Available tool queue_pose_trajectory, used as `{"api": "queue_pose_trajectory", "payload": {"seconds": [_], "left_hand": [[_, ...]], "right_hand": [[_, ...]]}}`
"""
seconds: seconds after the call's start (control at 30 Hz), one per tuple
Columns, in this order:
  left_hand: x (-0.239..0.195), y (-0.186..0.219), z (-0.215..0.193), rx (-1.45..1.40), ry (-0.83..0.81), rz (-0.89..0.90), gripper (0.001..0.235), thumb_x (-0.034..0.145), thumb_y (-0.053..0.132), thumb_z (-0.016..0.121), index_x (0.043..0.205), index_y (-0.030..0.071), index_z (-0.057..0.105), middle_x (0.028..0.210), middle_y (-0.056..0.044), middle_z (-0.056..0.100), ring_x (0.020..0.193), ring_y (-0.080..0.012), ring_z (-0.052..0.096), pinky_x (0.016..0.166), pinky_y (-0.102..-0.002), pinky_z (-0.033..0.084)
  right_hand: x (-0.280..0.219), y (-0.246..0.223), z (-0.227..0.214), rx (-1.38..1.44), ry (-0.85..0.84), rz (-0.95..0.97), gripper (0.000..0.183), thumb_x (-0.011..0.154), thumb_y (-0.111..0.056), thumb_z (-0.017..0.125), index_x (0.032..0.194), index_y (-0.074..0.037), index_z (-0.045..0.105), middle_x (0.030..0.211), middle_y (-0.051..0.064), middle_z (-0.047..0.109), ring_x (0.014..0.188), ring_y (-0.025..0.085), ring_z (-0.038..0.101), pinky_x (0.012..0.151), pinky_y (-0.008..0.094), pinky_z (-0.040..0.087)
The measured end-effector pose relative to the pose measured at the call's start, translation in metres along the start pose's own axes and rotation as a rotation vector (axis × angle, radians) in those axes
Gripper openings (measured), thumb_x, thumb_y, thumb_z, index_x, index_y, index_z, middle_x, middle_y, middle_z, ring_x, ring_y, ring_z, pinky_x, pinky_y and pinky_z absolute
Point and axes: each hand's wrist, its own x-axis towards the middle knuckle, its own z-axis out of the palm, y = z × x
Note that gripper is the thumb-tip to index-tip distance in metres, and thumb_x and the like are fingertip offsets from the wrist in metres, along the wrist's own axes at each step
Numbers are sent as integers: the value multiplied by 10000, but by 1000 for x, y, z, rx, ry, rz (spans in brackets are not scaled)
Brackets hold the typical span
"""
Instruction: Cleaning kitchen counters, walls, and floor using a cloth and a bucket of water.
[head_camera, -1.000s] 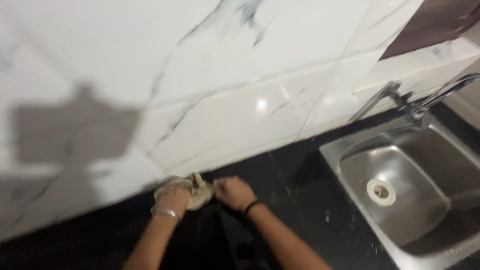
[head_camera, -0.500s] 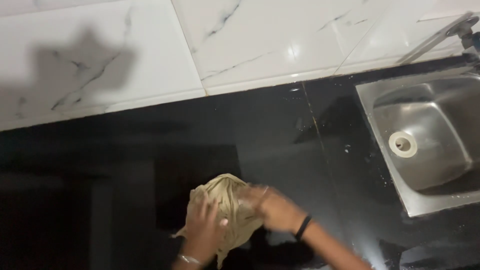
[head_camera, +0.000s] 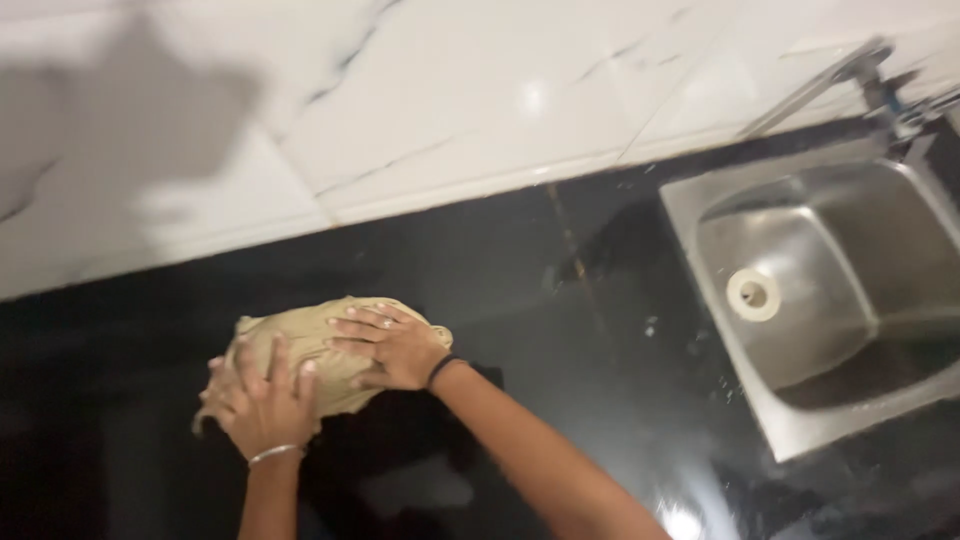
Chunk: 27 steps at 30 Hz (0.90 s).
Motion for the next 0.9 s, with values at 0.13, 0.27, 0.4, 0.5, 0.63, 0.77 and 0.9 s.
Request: {"api": "queue_pose_trajectory", "payload": {"seconds": [0.13, 0.27, 0.4, 0.5, 0.63, 0.77, 0.9], "left_hand": [[61, 89, 40, -34, 7, -133, 601, 1022, 564, 396, 1541, 282, 506, 1708, -115, 298, 1543, -458, 200, 1173, -726, 114], [125, 239, 52, -109, -51, -156, 754, 992, 610, 364, 1601, 166, 365, 1698, -202, 55, 1525, -519, 44, 1172, -729, 53], [140, 390, 31, -96, -317, -163, 931, 977, 682, 397, 1608, 8, 271, 1631, -389, -79, 1466, -594, -103, 1114, -720, -30], [134, 451, 6, -182, -440, -141, 877, 968, 649, 412, 1601, 62, 263, 1628, -374, -79, 1460, -636, -96, 1141, -714, -36], [112, 502, 0, -195, -245, 60, 825, 957, 614, 446, 1598, 113, 307, 1656, -317, -27, 1479, -601, -33, 1147, -711, -3], [63, 511, -12, -276, -236, 372, 676, 947, 535, 487, 1573, 307, 373, 1698, -177, 75, 1511, -552, 26, 1194, -676, 39], [-4, 482, -33, -356, -273, 610, 656, 940, 551, 502, 1552, 340, 397, 1701, -145, 106, 1512, -528, 39, 1202, -644, 67]], "right_hand": [[-14, 95, -13, 57, -8, 115, 743, 936, -674, 522, 1565, -302, 389, 1672, -27, 292, 1561, 208, 190, 1265, 465, 145], [-73, 198, -90, -83, 53, 249, 771, 927, -732, 437, 1579, -328, 359, 1664, -53, 346, 1556, 190, 255, 1249, 543, 104], [-153, 288, -126, -107, 8, 250, 759, 949, -716, 450, 1596, -333, 347, 1654, -48, 359, 1534, 197, 292, 1250, 607, 69], [-201, 309, -156, -176, -34, 332, 776, 899, -644, 531, 1587, -324, 365, 1635, -45, 388, 1528, 197, 300, 1246, 627, 48], [-268, 319, -170, -127, 50, 415, 835, 847, -625, 616, 1565, -265, 391, 1625, -1, 398, 1536, 243, 278, 1248, 601, 94], [-337, 289, -143, -169, 132, 531, 868, 847, -579, 640, 1576, -188, 378, 1669, 106, 292, 1552, 328, 210, 1223, 586, 138], [-381, 212, -123, -152, 118, 591, 887, 837, -593, 648, 1571, -187, 360, 1675, 140, 237, 1551, 377, 169, 1222, 574, 153]]}}
